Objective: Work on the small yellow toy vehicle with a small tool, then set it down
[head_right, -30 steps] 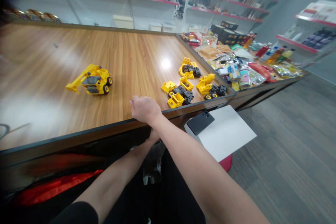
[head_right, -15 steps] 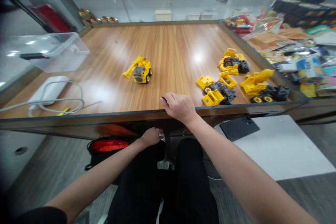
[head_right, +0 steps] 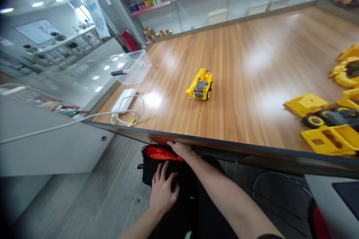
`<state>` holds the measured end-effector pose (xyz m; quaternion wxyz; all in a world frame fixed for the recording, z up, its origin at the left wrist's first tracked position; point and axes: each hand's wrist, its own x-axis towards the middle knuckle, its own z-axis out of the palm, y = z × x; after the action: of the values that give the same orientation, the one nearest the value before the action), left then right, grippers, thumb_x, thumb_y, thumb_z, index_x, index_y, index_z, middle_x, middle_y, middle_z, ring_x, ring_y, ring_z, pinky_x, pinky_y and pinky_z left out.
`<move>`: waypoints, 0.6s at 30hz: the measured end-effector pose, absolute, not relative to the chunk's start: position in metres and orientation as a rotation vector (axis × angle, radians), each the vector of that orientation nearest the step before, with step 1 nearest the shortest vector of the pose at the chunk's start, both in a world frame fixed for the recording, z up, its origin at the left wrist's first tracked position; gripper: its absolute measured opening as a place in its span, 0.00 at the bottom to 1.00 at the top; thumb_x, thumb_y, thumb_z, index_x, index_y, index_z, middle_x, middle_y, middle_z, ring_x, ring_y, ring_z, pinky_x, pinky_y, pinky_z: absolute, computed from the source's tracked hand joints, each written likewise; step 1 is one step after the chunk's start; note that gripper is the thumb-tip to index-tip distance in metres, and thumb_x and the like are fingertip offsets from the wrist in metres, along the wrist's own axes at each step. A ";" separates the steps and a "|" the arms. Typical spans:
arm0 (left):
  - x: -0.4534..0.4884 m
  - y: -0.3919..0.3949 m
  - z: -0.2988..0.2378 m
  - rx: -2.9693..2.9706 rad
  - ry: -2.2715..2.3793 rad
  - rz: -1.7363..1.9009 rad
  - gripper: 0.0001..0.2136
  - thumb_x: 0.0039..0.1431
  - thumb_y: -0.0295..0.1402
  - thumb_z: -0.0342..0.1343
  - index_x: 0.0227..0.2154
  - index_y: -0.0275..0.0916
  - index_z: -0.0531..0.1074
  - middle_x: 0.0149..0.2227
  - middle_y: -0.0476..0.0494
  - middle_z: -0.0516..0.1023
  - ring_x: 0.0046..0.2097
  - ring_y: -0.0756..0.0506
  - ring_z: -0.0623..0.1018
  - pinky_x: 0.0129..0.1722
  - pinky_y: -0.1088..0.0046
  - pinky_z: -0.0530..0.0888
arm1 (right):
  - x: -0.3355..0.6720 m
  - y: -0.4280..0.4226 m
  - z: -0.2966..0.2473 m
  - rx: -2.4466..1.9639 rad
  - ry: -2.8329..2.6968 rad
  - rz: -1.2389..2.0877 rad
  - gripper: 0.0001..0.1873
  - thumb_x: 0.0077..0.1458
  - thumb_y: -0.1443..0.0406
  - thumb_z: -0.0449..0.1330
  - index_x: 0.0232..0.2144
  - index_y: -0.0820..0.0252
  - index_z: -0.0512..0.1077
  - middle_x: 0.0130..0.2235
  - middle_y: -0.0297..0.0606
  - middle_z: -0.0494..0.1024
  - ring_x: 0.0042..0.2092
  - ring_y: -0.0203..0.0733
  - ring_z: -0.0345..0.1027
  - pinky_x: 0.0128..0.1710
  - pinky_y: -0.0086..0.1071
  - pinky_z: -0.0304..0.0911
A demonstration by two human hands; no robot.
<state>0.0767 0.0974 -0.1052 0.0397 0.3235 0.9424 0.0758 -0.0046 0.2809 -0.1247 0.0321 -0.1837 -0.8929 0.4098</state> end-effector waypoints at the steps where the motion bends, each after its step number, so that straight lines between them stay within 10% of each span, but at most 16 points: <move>1: 0.070 0.096 -0.103 0.961 2.892 0.233 0.16 0.52 0.32 0.58 0.46 0.47 0.75 0.66 0.43 0.57 0.68 0.30 0.49 0.60 0.44 0.56 | -0.006 0.276 -0.129 -0.567 -2.759 1.239 0.20 0.61 0.52 0.55 0.42 0.59 0.79 0.44 0.47 0.80 0.50 0.51 0.72 0.52 0.36 0.61; 18: 0.041 0.094 -0.115 0.765 2.803 0.867 0.22 0.53 0.30 0.57 0.52 0.46 0.68 0.59 0.42 0.67 0.63 0.38 0.62 0.61 0.53 0.61 | 0.106 0.358 -0.151 -0.790 -2.612 1.027 0.14 0.56 0.55 0.57 0.28 0.54 0.78 0.35 0.48 0.82 0.42 0.54 0.76 0.46 0.40 0.68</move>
<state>0.0407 0.0935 -0.1149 0.0546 0.2519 0.9231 0.2856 0.1064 0.3580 -0.1511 0.1128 -0.2692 -0.8902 0.3499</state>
